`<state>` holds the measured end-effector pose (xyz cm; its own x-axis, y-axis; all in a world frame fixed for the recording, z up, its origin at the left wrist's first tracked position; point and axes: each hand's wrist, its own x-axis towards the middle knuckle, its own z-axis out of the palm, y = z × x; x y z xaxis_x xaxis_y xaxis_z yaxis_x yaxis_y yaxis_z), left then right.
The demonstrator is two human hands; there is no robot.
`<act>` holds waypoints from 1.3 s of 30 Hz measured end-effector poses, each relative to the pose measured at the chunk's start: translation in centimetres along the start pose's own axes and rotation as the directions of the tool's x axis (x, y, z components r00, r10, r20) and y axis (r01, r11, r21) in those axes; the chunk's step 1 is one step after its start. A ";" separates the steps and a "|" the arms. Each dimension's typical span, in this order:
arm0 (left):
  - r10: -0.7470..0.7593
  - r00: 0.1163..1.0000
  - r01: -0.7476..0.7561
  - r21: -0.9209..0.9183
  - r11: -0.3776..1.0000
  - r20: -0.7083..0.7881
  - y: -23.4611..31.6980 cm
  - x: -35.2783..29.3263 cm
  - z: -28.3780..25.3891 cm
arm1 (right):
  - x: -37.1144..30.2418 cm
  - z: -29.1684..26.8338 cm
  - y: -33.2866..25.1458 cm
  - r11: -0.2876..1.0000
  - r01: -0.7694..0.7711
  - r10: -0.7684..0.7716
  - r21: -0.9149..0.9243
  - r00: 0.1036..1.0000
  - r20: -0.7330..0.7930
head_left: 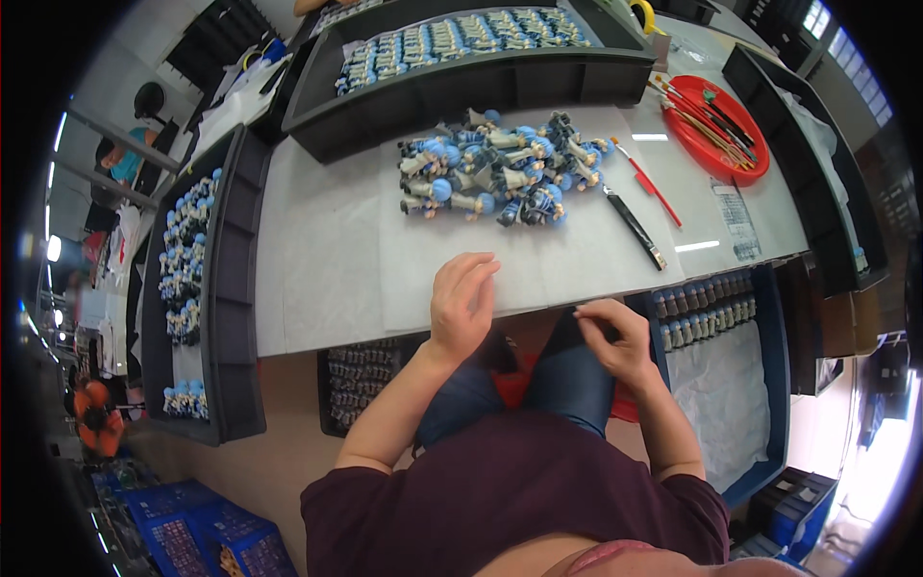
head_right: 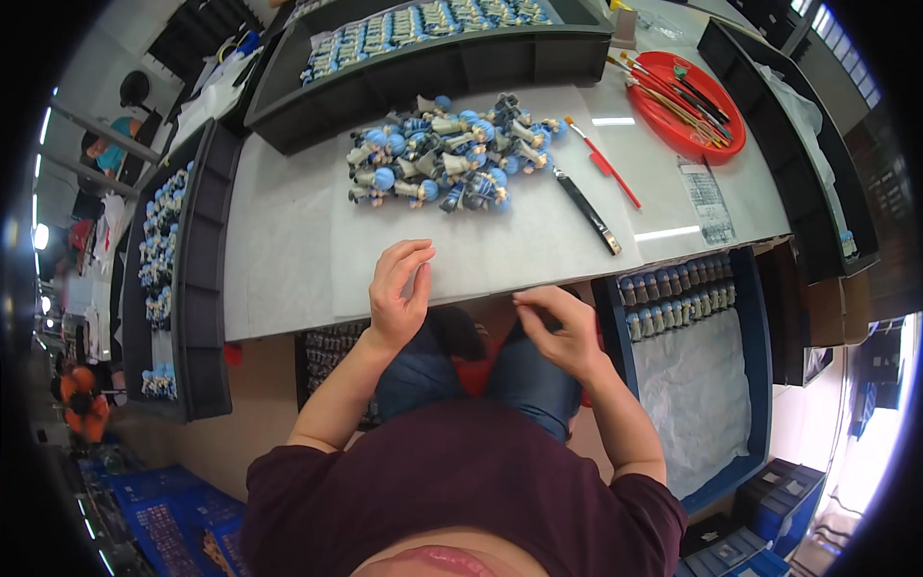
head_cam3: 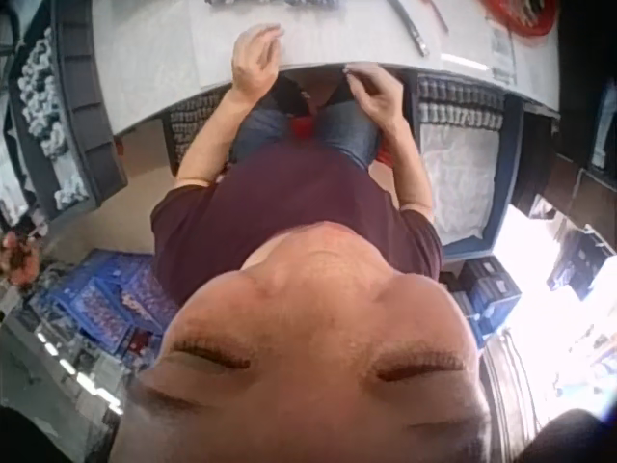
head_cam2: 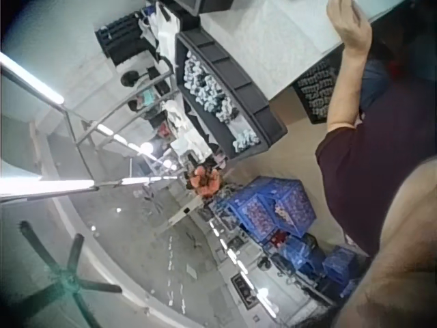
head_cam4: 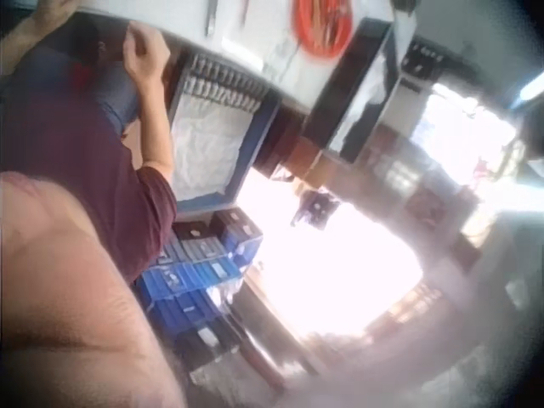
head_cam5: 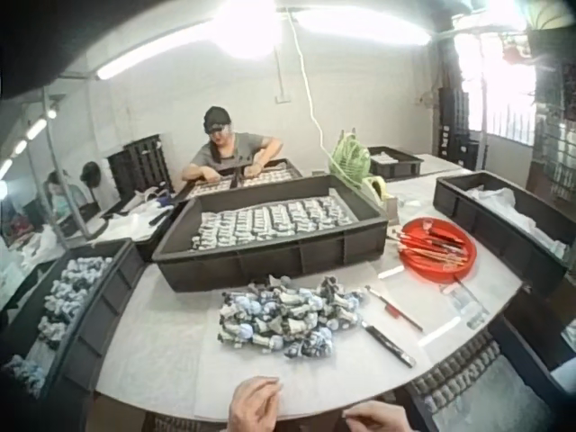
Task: The person assembles small blue and white figurines by hand. They pick up individual parts from a tray and the table, connect them together, and place the completed figurines into a blue storage bin. The process involves repetitive picking, joining, and placing of the small plastic components.
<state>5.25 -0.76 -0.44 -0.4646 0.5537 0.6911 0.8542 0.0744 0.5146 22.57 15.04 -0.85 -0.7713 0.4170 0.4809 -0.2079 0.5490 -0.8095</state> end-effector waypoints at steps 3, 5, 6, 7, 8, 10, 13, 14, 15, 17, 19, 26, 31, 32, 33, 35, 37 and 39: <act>0.169 0.984 -0.164 -0.075 0.984 0.063 1.3 1.2 -1.8 | 3.4 3.0 -0.9 1.000 -0.005 0.004 0.010 0.995 0.099; 0.206 0.972 -0.202 -0.049 0.978 0.111 1.7 2.8 -3.6 | 5.7 4.9 -0.9 0.996 -0.068 0.063 0.054 0.995 0.082; 0.226 0.965 -0.223 -0.035 0.974 0.136 1.4 3.6 -4.1 | 6.5 5.8 -0.6 0.992 -0.092 0.088 0.092 0.995 0.045; 0.202 0.970 -0.203 -0.005 0.979 0.133 0.5 4.4 -4.5 | 7.0 6.8 0.1 0.980 -0.124 0.125 0.156 0.992 0.006; 0.162 0.978 -0.164 0.002 0.986 0.131 -0.5 5.4 -5.3 | 7.4 7.4 0.3 0.976 -0.160 0.157 0.149 0.987 0.032; 0.088 0.988 -0.089 0.003 0.996 0.126 -3.1 8.0 -6.2 | 7.8 7.9 0.9 0.965 -0.233 0.225 0.120 0.972 0.075; -0.059 0.988 0.044 0.107 0.993 0.144 -6.9 12.1 -5.7 | 7.1 8.1 1.9 0.925 -0.271 0.272 0.266 0.962 0.031; -0.095 0.986 0.075 0.141 0.987 0.139 -7.9 13.1 -5.1 | 7.1 8.0 1.8 0.913 -0.267 0.275 0.310 0.961 0.019; -0.130 0.982 0.106 0.175 0.979 0.134 -8.8 13.8 -4.5 | 7.1 8.0 1.7 0.912 -0.272 0.277 0.306 0.961 0.028; -0.225 0.942 0.173 0.215 0.961 0.249 -10.5 15.0 -3.7 | 7.4 7.8 1.5 0.911 -0.282 0.287 0.301 0.957 0.030; -0.157 0.964 0.096 0.268 0.959 0.214 -11.3 14.8 -4.1 | 7.4 8.0 1.5 0.916 -0.287 0.283 0.280 0.958 0.054; -0.417 0.802 0.563 -0.774 0.289 0.428 -4.3 9.8 -5.3 | 7.3 8.2 1.9 0.913 -0.259 0.287 0.316 0.957 -0.044; -0.510 0.696 0.617 -0.784 0.065 0.505 -3.9 4.5 -3.3 | 8.2 9.5 -2.0 0.765 -0.353 0.343 0.539 0.931 0.124; -0.518 0.695 0.606 -0.794 0.047 0.499 -4.1 4.0 -2.8 | 8.3 9.8 -1.8 0.740 -0.377 0.348 0.557 0.923 0.163; -0.527 0.693 0.594 -0.804 0.030 0.492 -4.2 3.5 -2.3 | 7.9 9.8 -1.3 0.729 -0.415 0.359 0.545 0.909 0.213; -0.558 0.686 0.565 -0.825 0.006 0.466 -4.7 3.0 -1.6 | 7.5 10.1 -1.0 0.777 -0.391 0.336 0.494 0.921 0.200; -0.558 0.700 0.559 -0.828 0.041 0.445 -4.8 2.9 -1.5 | 7.2 10.2 -0.8 0.804 -0.381 0.326 0.456 0.924 0.198; -0.561 0.708 0.555 -0.829 0.067 0.429 -4.8 2.8 -1.5 | 7.3 10.3 -0.9 0.812 -0.390 0.333 0.433 0.920 0.205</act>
<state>-0.53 -0.78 -0.21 -0.7079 0.7061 -0.0165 -0.3940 -0.3754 0.8390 10.89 10.17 -0.09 -0.9023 0.4185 0.1040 -0.1285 -0.0305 -0.9912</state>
